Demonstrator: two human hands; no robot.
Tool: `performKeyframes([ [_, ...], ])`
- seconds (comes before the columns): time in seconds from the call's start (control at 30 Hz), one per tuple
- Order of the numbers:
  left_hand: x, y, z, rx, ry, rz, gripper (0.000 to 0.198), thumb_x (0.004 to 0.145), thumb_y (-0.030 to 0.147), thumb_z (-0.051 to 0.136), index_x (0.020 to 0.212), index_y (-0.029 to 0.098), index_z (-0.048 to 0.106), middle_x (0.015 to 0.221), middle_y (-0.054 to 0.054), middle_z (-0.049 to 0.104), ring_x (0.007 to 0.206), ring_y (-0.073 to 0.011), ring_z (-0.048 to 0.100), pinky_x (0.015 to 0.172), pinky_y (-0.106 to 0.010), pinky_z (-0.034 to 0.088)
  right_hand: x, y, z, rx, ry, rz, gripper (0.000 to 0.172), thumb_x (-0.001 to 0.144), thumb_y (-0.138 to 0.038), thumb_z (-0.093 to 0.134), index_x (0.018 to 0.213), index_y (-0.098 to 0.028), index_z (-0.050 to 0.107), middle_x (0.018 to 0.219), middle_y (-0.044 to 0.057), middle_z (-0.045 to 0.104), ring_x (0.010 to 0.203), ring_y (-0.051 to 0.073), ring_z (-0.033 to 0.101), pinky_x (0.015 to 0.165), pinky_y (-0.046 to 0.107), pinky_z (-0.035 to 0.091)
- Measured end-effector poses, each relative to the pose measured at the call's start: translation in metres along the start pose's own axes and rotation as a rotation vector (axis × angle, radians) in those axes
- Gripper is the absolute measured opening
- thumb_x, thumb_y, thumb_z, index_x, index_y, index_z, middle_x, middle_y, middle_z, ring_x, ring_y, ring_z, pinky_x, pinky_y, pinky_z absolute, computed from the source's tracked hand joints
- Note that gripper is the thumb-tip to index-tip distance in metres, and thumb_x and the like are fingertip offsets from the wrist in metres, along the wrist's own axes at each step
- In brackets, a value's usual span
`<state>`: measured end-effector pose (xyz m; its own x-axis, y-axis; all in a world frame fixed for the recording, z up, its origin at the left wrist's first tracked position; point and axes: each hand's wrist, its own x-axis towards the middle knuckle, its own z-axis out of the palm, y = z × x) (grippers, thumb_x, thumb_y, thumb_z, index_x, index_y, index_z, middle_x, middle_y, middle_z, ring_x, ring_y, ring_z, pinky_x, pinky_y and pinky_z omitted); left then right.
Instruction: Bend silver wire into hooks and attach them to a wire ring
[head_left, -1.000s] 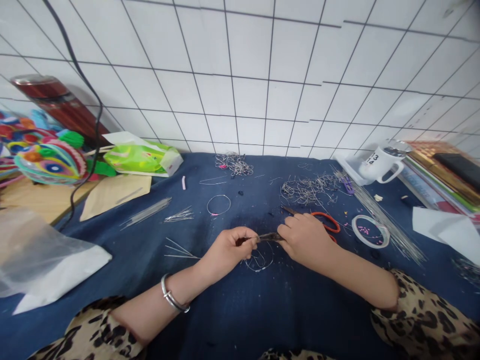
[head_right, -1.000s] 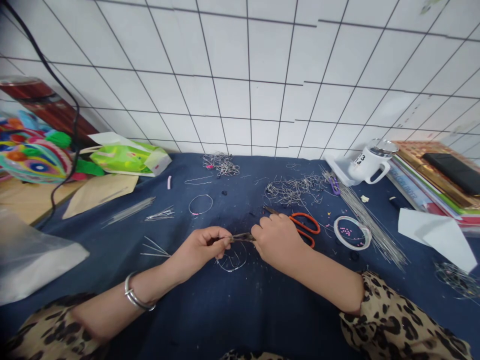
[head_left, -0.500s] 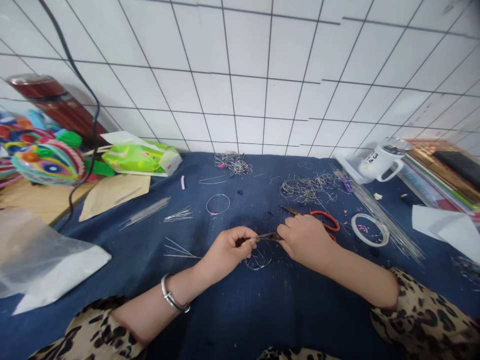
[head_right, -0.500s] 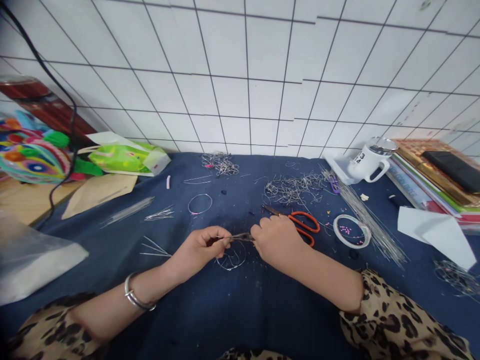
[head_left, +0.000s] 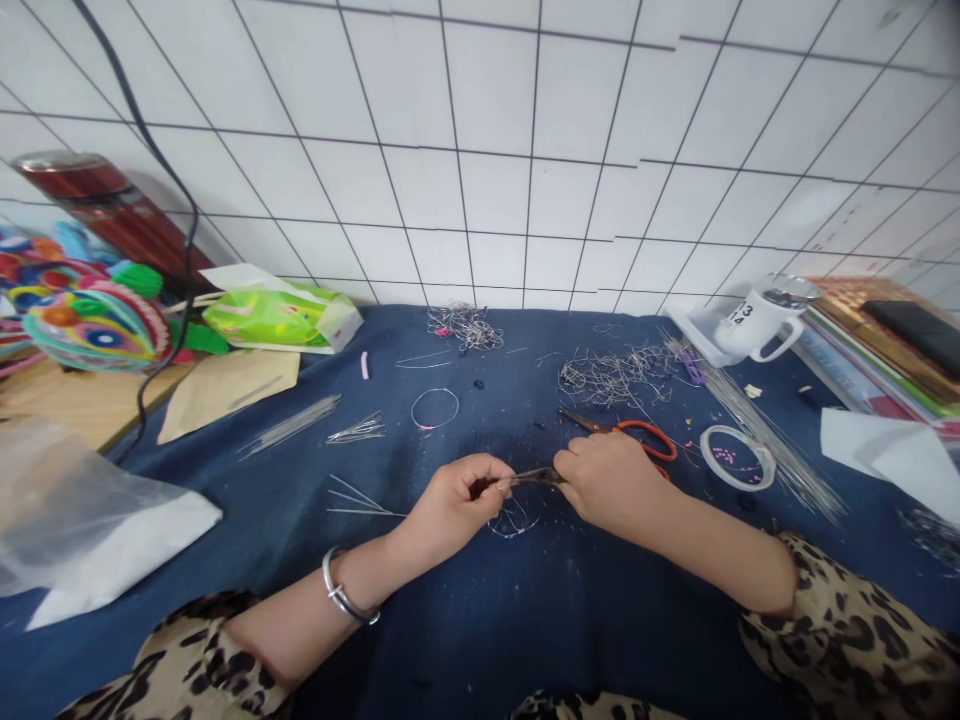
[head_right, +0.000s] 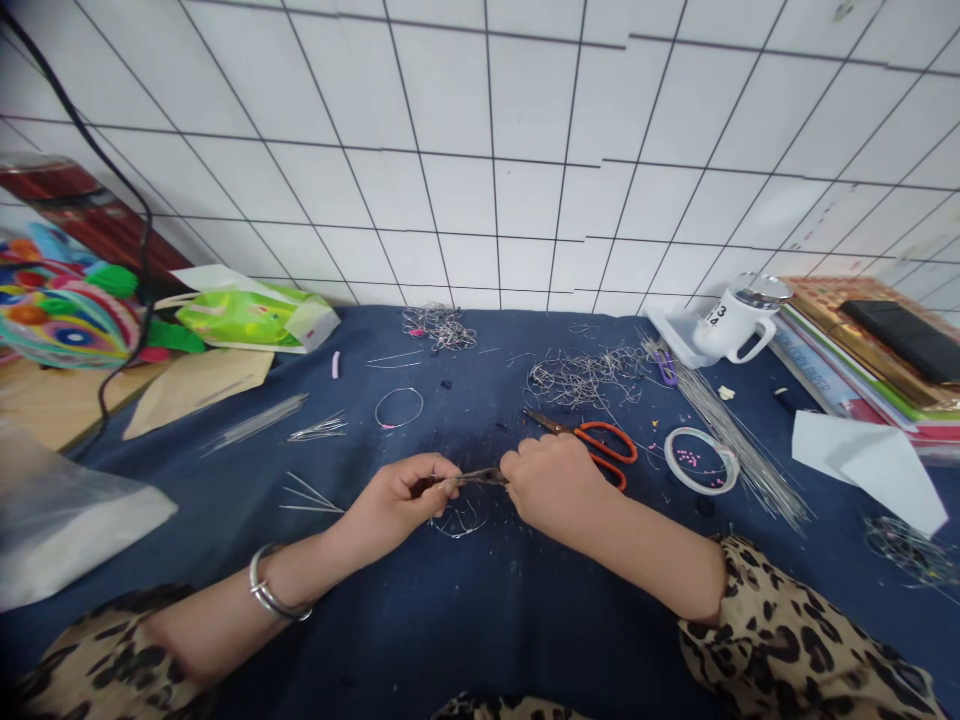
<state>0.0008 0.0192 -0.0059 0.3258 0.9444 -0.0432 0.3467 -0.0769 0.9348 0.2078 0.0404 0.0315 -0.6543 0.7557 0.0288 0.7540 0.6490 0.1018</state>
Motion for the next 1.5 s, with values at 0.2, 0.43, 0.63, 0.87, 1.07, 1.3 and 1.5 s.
performKeyframes([
  [0.2,0.0,0.002,-0.001,0.035,-0.006,0.019,0.012,0.076,0.013,0.046,0.074,0.015,0.058,0.065,0.001,0.053,0.056,-0.0081,0.047,0.052,-0.018,0.036,-0.001,-0.001,0.0,0.004,-0.017,0.0,0.022,0.084,-0.034,0.045,0.075,-0.018,0.058,0.07,0.005,0.06,0.064,0.017,0.054,0.055,0.027,0.027],
  [0.43,0.001,0.005,-0.003,-0.049,-0.021,-0.036,0.011,0.078,0.021,0.05,0.074,0.015,0.057,0.061,0.002,0.051,0.053,-0.0077,0.045,0.05,-0.019,0.035,0.001,0.001,0.001,0.025,-0.007,0.002,0.023,0.084,-0.035,0.046,0.076,-0.017,0.058,0.071,0.005,0.06,0.067,0.017,0.055,0.059,0.027,0.029],
  [0.63,0.0,0.005,-0.005,-0.226,-0.05,-0.083,0.016,0.081,0.029,0.052,0.08,0.014,0.058,0.061,0.001,0.055,0.057,-0.0094,0.05,0.058,-0.022,0.041,0.005,0.003,0.009,0.231,-0.01,0.019,0.029,0.084,-0.041,0.046,0.071,-0.017,0.056,0.069,0.001,0.057,0.065,0.012,0.051,0.058,0.024,0.028],
  [0.87,-0.002,0.004,-0.006,-0.296,-0.038,-0.028,0.018,0.082,0.029,0.053,0.086,0.014,0.061,0.069,-0.001,0.06,0.065,-0.0115,0.055,0.067,-0.026,0.045,0.007,0.002,0.009,0.572,0.016,0.064,0.021,0.083,-0.031,0.048,0.07,-0.016,0.055,0.066,-0.002,0.052,0.061,0.009,0.046,0.056,0.02,0.029],
  [1.07,-0.003,0.005,-0.007,-0.309,-0.044,0.036,0.015,0.083,0.026,0.053,0.087,0.015,0.062,0.074,-0.002,0.059,0.068,-0.0117,0.057,0.067,-0.027,0.047,0.008,0.003,0.012,0.552,0.089,0.027,0.015,0.081,-0.026,0.05,0.073,-0.016,0.057,0.067,-0.001,0.052,0.063,0.009,0.046,0.059,0.021,0.031],
  [1.3,-0.004,0.001,-0.007,-0.284,-0.038,0.121,0.015,0.084,0.024,0.051,0.087,0.015,0.063,0.075,-0.003,0.059,0.07,-0.0131,0.057,0.069,-0.028,0.047,0.007,0.004,0.015,0.473,0.134,-0.027,0.013,0.08,-0.023,0.049,0.077,-0.015,0.059,0.07,0.001,0.055,0.069,0.012,0.049,0.065,0.023,0.033],
  [1.5,-0.002,-0.001,-0.007,-0.292,-0.05,0.139,0.013,0.084,0.021,0.051,0.086,0.015,0.063,0.076,-0.003,0.059,0.071,-0.0129,0.057,0.07,-0.028,0.046,0.007,0.004,0.016,0.468,0.143,-0.035,0.015,0.081,-0.024,0.048,0.079,-0.015,0.06,0.071,0.002,0.055,0.07,0.012,0.049,0.066,0.024,0.033],
])
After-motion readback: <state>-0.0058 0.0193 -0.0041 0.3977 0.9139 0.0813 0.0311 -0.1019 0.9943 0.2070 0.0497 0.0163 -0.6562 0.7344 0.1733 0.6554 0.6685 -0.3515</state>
